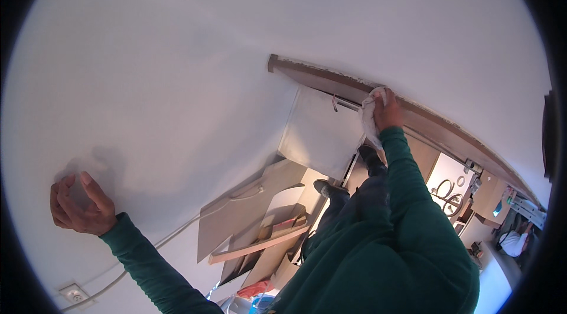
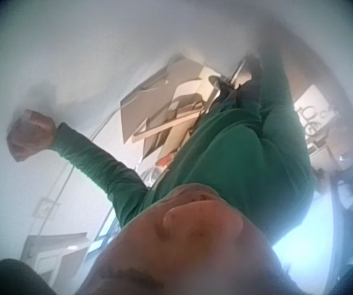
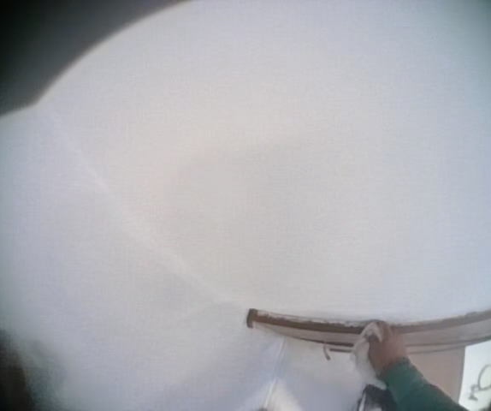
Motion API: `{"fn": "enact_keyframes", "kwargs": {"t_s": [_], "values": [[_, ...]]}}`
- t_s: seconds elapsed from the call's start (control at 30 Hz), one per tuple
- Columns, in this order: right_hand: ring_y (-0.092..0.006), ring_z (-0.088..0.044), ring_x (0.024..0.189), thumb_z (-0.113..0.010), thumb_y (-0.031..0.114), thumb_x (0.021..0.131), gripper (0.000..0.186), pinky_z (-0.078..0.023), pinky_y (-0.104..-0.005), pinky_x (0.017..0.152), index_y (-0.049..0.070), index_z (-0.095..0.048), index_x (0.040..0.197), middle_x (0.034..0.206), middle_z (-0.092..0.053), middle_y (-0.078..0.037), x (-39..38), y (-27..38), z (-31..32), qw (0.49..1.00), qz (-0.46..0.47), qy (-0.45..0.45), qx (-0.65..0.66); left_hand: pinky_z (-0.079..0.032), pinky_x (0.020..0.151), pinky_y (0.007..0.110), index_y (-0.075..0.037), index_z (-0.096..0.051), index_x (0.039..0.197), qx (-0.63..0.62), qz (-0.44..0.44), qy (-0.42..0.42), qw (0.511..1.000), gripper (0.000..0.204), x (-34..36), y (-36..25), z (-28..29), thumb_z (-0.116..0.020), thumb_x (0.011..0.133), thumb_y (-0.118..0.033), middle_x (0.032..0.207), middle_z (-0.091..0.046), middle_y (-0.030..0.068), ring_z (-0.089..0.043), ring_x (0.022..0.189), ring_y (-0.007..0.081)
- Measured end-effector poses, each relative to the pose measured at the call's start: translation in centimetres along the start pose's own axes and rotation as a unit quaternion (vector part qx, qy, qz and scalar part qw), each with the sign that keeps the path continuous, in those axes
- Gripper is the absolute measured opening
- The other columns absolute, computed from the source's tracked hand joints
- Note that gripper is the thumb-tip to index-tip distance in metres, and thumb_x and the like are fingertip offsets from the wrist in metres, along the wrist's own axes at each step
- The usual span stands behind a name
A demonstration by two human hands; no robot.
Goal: The person positions a long wooden shelf against a wall, aligns it with brackets, and wipes the surface with a cloth. The person repeatedly adjusts the shelf's position and cleans the wall area above it.
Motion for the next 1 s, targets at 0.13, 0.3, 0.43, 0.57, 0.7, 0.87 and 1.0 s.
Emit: {"fn": "enact_keyframes", "kwargs": {"t_s": [0.13, 0.3, 0.43, 0.57, 0.7, 0.87, 1.0], "values": [[-0.0503, -0.064, 0.101, -0.055, 0.047, 0.095, 0.057, -0.051, -0.0540, 0.090, 0.008, -0.050, 0.137, 0.109, -0.065, -0.031, 0.4, 1.8, 2.1, 0.984, -0.044, 0.139, -0.104, -0.039, 0.093, 0.041, -0.011, -0.072, 0.088, 0.005, 0.010, 0.003, 1.000, 0.025, 0.1, 0.2, 0.4, -0.073, 0.081, -0.035, 0.100, -0.070, 0.0084, -0.062, 0.104, 0.0234], [-0.0493, -0.064, 0.102, -0.057, 0.048, 0.093, 0.061, -0.051, -0.0538, 0.091, 0.005, -0.051, 0.135, 0.111, -0.065, -0.033, 1.0, 1.8, 2.1, 0.979, -0.046, 0.164, -0.109, -0.039, 0.094, 0.042, -0.011, -0.072, 0.089, 0.005, 0.017, 0.005, 1.000, 0.027, 0.0, 0.1, 0.2, -0.072, 0.081, -0.037, 0.101, -0.070, 0.0091, -0.062, 0.105, 0.0245], [-0.0411, -0.065, 0.106, -0.060, 0.048, 0.091, 0.062, -0.050, -0.0500, 0.093, 0.000, -0.055, 0.129, 0.115, -0.066, -0.028, 1.0, 0.5, 1.9, 0.995, 0.031, 0.096, -0.001, -0.040, 0.094, 0.043, -0.010, -0.073, 0.088, 0.000, 0.020, 0.003, 1.000, 0.028, -0.3, 0.3, 0.5, -0.072, 0.081, -0.038, 0.101, -0.071, 0.0094, -0.062, 0.106, 0.0251], [-0.0302, -0.064, 0.106, -0.066, 0.041, 0.089, 0.056, -0.050, -0.0434, 0.096, 0.001, -0.057, 0.127, 0.117, -0.067, -0.014, -0.1, -6.0, -1.3, 0.891, -0.122, 0.135, 0.415, -0.041, 0.093, 0.043, -0.010, -0.073, 0.087, -0.003, 0.006, -0.006, 1.000, 0.026, -0.6, 0.2, -0.2, -0.072, 0.081, -0.035, 0.100, -0.071, 0.0089, -0.063, 0.106, 0.0250], [-0.0250, -0.064, 0.103, -0.070, 0.027, 0.085, 0.047, -0.049, -0.0388, 0.097, 0.001, -0.060, 0.123, 0.116, -0.066, -0.008, -4.2, -1.8, 0.1, 0.644, -0.245, 0.274, 0.671, -0.041, 0.093, 0.043, -0.010, -0.073, 0.087, -0.004, 0.000, -0.004, 1.000, 0.023, 0.1, 0.0, 0.7, -0.072, 0.081, -0.033, 0.099, -0.071, 0.0086, -0.064, 0.104, 0.0246], [-0.0226, -0.065, 0.100, -0.069, 0.023, 0.086, 0.041, -0.049, -0.0376, 0.096, 0.000, -0.063, 0.119, 0.109, -0.068, -0.008, -7.2, -1.3, 2.2, 0.669, -0.258, 0.338, 0.609, -0.046, 0.088, 0.041, -0.011, -0.072, 0.089, 0.012, -0.021, -0.014, 1.000, 0.027, 0.4, 0.1, 0.5, -0.071, 0.089, -0.037, 0.097, -0.073, 0.0059, -0.064, 0.102, 0.0228], [-0.0229, -0.065, 0.102, -0.068, 0.026, 0.089, 0.041, -0.049, -0.0381, 0.097, 0.000, -0.062, 0.121, 0.110, -0.068, -0.010, -7.6, -2.1, 3.2, 0.773, -0.156, 0.376, 0.487, -0.048, 0.085, 0.041, -0.010, -0.071, 0.089, 0.017, -0.030, -0.021, 0.999, 0.024, 0.7, -0.5, 0.4, -0.072, 0.089, -0.035, 0.097, -0.073, 0.0057, -0.065, 0.097, 0.0221]]}}
Point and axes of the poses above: each hand's wrist, its own x-axis towards the middle knuckle, its own z-axis out of the back of the hand, y = z × x, the point moved 6 cm from there along x, towards the middle knuckle
